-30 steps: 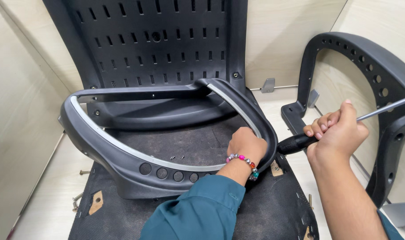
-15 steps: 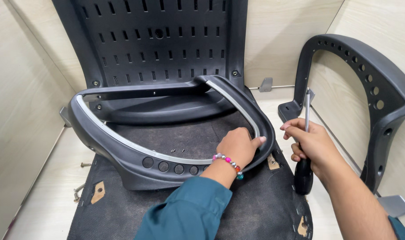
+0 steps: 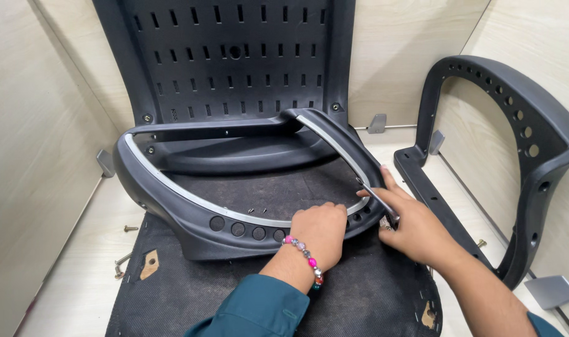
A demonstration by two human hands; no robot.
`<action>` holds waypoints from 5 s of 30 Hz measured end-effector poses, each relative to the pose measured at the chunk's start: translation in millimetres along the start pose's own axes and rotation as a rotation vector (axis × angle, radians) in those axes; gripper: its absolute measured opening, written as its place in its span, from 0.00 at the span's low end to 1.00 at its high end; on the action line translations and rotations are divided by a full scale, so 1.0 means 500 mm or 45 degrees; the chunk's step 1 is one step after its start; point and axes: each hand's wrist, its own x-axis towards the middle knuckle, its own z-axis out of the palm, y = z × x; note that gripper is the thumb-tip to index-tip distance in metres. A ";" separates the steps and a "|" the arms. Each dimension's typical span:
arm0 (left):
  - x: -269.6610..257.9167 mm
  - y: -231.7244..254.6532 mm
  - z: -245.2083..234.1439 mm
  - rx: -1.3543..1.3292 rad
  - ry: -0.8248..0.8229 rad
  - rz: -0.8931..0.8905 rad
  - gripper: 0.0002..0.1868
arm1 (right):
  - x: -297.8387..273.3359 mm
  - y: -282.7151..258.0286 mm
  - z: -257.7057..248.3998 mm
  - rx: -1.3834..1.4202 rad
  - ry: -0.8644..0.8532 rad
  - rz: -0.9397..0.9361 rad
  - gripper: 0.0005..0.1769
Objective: The person attaches a black plastic frame to a chair seat using a screwdriver and multiple screws. They align the frame, insert screws into pre-drilled holes, and tighten them one by one. The person flips the frame to check alignment and continues fastening until the frame is secured to the seat.
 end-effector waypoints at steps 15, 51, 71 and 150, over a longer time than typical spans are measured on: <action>-0.011 0.000 -0.228 -0.061 -0.231 -0.031 0.21 | 0.018 -0.093 0.001 -0.446 0.733 -0.439 0.29; 0.093 -0.075 -0.286 -1.948 1.025 0.018 0.22 | 0.174 -0.197 -0.216 0.526 -0.103 0.462 0.30; 0.202 -0.216 -0.050 -2.315 0.939 -0.586 0.23 | 0.253 -0.064 -0.026 0.739 -0.097 0.603 0.25; 0.345 -0.175 0.130 -1.982 0.001 -0.445 0.32 | 0.120 0.204 0.066 0.114 -0.036 0.704 0.38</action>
